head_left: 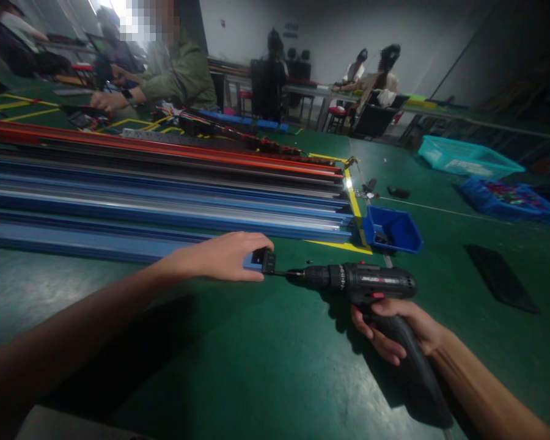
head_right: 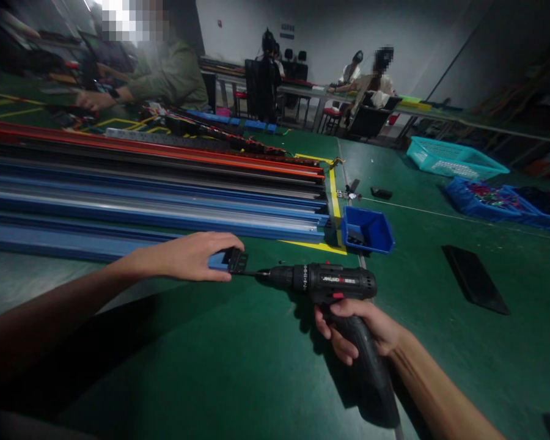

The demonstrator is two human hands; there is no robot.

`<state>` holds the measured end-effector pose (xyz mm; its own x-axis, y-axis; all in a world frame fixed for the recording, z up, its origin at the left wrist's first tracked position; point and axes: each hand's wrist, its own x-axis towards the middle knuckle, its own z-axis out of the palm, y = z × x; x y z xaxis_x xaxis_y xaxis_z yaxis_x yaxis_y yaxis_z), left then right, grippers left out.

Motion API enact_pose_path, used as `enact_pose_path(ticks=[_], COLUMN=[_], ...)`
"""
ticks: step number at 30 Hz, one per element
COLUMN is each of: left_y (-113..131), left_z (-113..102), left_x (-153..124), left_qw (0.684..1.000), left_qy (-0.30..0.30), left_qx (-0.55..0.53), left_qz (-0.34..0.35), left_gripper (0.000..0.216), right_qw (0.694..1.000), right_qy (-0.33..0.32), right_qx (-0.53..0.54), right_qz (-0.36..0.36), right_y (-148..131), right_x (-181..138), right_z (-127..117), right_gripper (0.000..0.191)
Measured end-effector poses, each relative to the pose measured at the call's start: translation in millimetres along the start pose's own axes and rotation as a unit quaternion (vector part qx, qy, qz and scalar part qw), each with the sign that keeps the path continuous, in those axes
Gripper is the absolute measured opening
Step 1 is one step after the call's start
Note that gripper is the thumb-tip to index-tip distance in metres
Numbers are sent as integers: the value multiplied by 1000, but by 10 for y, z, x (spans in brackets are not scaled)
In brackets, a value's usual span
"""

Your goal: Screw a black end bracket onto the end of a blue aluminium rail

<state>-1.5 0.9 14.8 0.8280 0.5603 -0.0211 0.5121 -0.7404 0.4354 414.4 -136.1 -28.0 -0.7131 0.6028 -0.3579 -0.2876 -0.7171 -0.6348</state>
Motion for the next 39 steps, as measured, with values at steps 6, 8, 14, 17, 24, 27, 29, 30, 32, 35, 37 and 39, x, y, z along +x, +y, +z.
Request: enact_pose_path(ticks=[6, 8, 14, 17, 24, 27, 29, 30, 32, 35, 37, 39], left_y=[-84, -59, -42, -79, -75, -61, -62, -64, -71, -74, -71, -71], left_z=[15, 34, 44, 40, 24, 18, 17, 17, 16, 11, 9, 10], left_x=[-21, -19, 6, 26, 36, 32, 28, 27, 24, 24, 25, 24], left_qw=[997, 995, 995, 996, 997, 998, 998, 998, 998, 998, 998, 998], left_qy=[9, 27, 33, 31, 26, 23, 22, 21, 20, 16, 15, 17], left_qx=[57, 79, 86, 66, 50, 49, 50, 51, 52, 51, 50, 49], left_qz=[60, 60, 48, 55, 48, 39, 35, 34, 34, 34, 32, 33], left_gripper=[55, 50, 45, 42, 44, 45, 45, 46, 47, 48, 47, 47], right_qw=[1000, 1000, 999, 998, 994, 994, 996, 997, 998, 998, 998, 998], right_qy=[14, 19, 16, 2, -13, -11, -9, -8, -3, 1, -2, -5], right_qx=[-10, -13, -29, -49, -79, -73, -59, -51, -44, -50, -52, -49], right_qz=[-1, -1, -19, -48, -78, -80, -69, -62, -49, -45, -45, -48], right_y=[-6, -5, -41, -65, -51, -37, -36, -38, -45, -60, -66, -69], right_x=[-6, -17, -17, 8, 32, 34, 34, 34, 34, 34, 34, 34], right_z=[17, 15, 62, 113, 142, 104, 80, 71, 61, 62, 67, 70], right_gripper=[34, 35, 34, 37, 39, 37, 35, 35, 34, 35, 35, 35])
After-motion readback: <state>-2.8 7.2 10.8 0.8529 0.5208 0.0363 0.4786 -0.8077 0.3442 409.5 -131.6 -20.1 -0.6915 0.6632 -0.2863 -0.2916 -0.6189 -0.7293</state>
